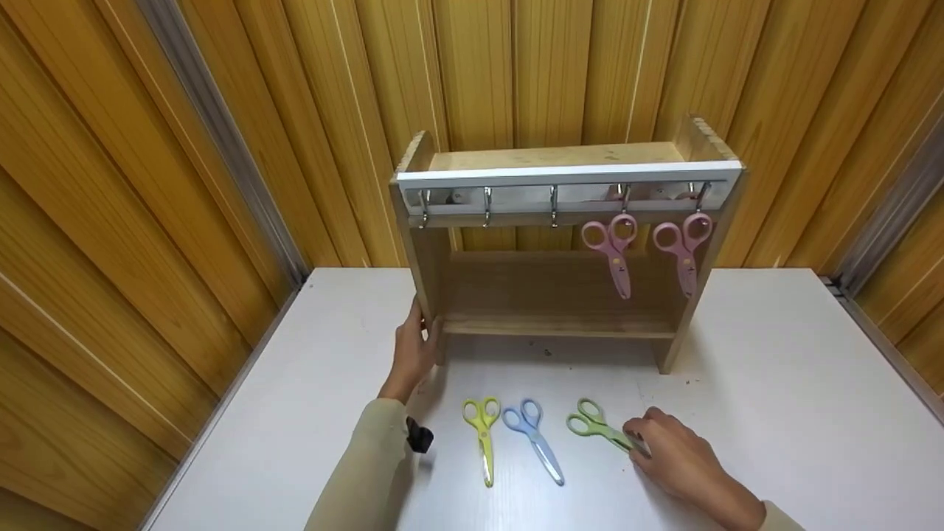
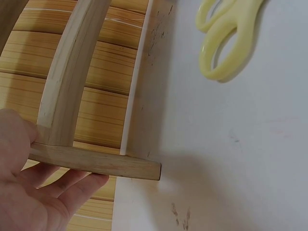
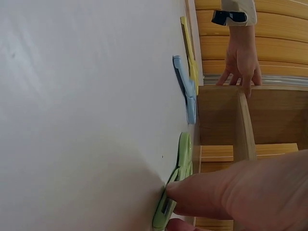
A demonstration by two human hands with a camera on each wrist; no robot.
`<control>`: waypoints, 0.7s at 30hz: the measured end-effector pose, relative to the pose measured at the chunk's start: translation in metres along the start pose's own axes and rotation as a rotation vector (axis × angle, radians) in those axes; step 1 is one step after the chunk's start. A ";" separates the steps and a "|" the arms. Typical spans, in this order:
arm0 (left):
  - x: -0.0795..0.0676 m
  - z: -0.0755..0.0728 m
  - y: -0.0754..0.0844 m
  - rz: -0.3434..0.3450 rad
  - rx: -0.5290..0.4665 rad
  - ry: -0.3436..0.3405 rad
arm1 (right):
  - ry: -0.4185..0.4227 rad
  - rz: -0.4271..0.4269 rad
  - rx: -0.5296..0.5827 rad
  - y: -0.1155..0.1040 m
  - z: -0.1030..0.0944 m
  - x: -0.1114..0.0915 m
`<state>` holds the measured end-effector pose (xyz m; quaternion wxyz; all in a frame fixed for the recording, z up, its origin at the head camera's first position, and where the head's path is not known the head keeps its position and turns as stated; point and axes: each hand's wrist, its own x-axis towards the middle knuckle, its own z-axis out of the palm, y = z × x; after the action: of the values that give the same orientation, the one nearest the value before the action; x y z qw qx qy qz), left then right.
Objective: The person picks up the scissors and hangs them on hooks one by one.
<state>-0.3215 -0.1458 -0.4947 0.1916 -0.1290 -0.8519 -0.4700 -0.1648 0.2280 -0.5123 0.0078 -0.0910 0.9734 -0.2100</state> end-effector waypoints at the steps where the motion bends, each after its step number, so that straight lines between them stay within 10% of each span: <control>1: 0.000 0.000 0.000 -0.004 0.000 -0.001 | 0.004 0.002 0.002 0.001 0.000 0.000; 21: 0.002 0.000 0.000 -0.043 -0.007 -0.012 | 0.021 0.003 0.015 0.005 0.000 0.002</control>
<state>-0.3228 -0.1456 -0.4938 0.1758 -0.1141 -0.8538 -0.4765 -0.1678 0.2321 -0.5146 -0.0015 -0.0871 0.9720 -0.2180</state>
